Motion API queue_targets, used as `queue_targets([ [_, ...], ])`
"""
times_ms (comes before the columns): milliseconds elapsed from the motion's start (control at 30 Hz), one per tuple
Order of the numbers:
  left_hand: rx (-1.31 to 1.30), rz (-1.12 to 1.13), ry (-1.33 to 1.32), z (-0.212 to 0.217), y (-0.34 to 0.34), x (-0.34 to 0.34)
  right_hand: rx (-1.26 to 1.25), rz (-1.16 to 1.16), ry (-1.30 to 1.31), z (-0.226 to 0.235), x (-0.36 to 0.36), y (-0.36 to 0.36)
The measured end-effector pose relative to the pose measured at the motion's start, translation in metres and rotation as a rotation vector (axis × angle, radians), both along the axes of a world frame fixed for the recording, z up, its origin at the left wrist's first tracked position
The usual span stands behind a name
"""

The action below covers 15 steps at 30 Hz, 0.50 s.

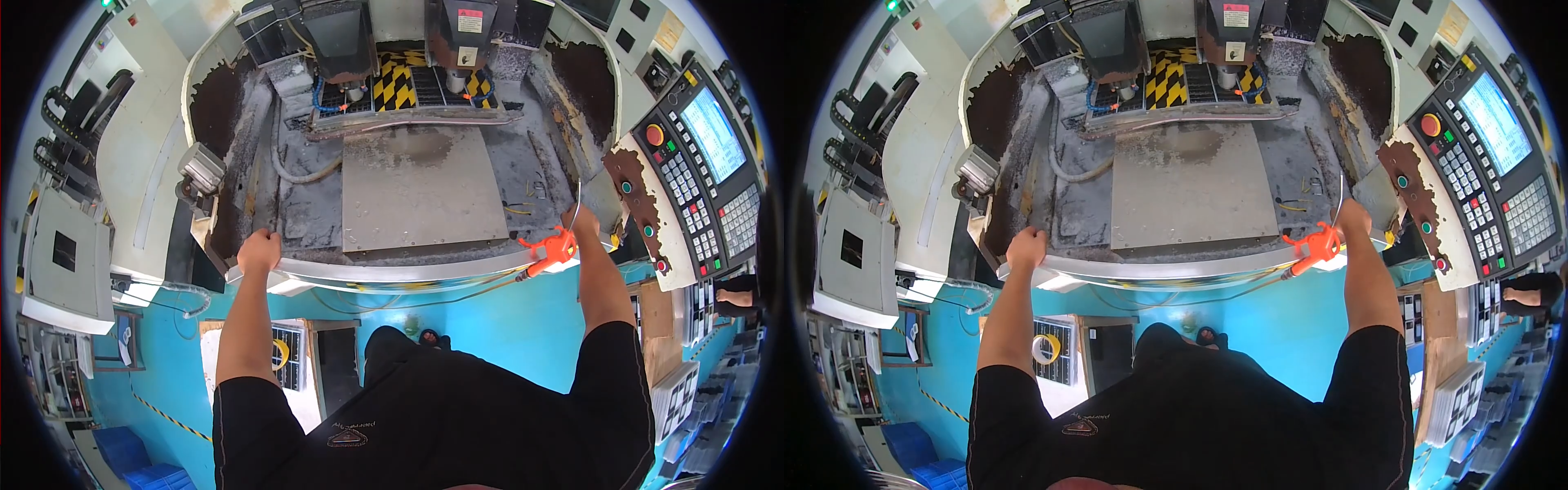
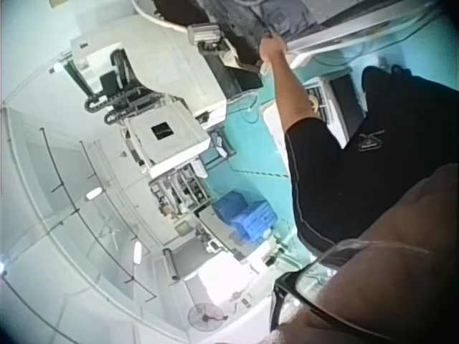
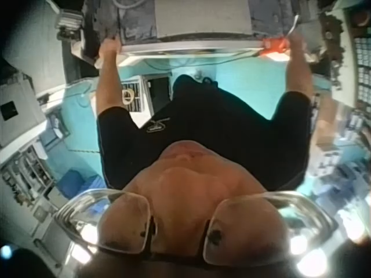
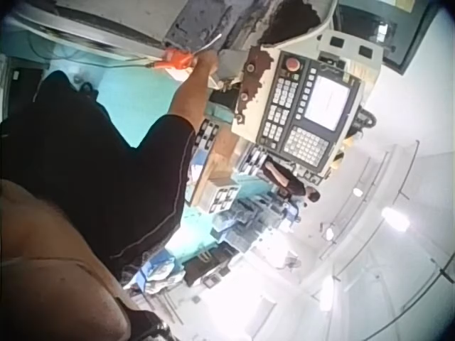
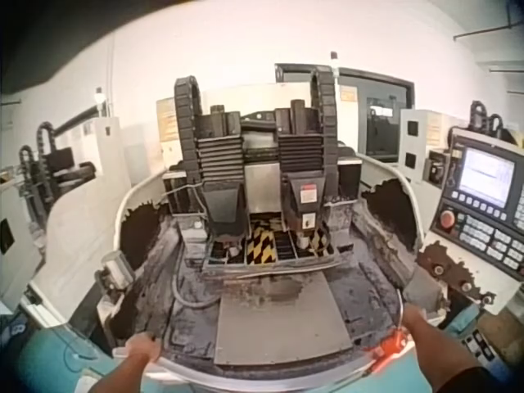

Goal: Operating an industrial CNC machine by inputting commands on a control panel and loading/unloading flat components.

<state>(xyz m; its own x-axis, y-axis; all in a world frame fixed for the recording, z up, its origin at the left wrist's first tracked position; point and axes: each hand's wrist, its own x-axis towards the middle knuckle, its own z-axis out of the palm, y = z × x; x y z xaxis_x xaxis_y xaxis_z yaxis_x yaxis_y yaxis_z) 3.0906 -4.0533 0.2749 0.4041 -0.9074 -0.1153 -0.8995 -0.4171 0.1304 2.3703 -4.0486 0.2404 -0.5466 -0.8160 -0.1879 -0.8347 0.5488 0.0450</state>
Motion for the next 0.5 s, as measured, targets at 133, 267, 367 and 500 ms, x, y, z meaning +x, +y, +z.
queue_targets([
  [133, 0.0, 0.008, -0.003, -0.0004, 0.0007, 0.001, 0.009, 0.006, -0.013, 0.0028, 0.0031, -0.0001],
  [267, 0.003, 0.002, -0.004, -0.0003, 0.0006, 0.0005, 0.002, -0.004, -0.003, 0.0031, 0.0033, 0.0006],
  [367, 0.002, 0.003, -0.008, -0.0011, 0.0002, 0.0011, 0.018, 0.0, -0.015, 0.003, 0.0025, -0.0001],
  [500, 0.009, 0.0, -0.005, 0.0014, 0.0006, -0.001, 0.009, -0.01, -0.007, 0.0028, 0.0023, 0.0006],
])
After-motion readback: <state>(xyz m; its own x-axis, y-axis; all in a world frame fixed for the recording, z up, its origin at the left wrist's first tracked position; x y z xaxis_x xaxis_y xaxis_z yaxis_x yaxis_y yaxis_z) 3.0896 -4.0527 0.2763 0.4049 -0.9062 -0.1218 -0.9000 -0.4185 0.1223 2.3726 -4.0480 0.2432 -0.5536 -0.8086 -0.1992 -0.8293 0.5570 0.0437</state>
